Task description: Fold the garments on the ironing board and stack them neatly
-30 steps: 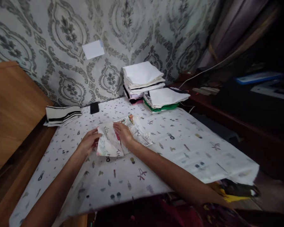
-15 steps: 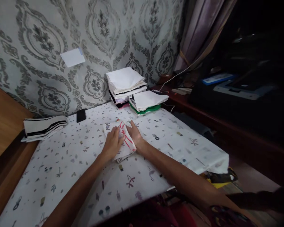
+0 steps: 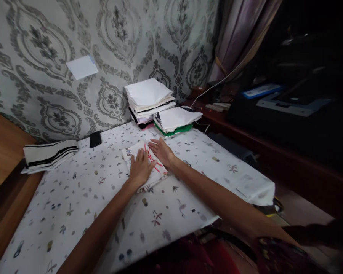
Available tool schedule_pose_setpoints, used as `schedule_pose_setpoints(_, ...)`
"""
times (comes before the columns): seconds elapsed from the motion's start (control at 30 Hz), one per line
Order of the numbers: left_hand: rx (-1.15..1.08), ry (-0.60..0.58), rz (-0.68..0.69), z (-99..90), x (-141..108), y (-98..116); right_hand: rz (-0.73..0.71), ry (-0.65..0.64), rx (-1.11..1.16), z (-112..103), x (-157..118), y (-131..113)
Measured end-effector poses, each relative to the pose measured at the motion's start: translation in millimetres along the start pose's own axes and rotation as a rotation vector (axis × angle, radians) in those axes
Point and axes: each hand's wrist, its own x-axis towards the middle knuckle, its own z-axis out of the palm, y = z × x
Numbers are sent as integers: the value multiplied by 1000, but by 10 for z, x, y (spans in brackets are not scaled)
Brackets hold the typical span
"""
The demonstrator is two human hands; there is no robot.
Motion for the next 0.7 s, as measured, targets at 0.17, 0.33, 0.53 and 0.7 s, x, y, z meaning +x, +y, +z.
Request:
schedule_pose_setpoints(0.17,-172,19,53,-117,-83,-96,-203,92,-273,-141,-126,10)
schedule_pose_setpoints(0.33,-221,123,258,-367,-543,-180,-520,-126,-740,-95,-457,-84)
schedule_pose_setpoints(0.53,125,116,303,-326,-970,-93,-508,-336,-1054,45,-568,10)
schedule_pose_setpoints(0.7,272,247,373,-295,-972,-91,-480,-259,-1115,-2,-535,197)
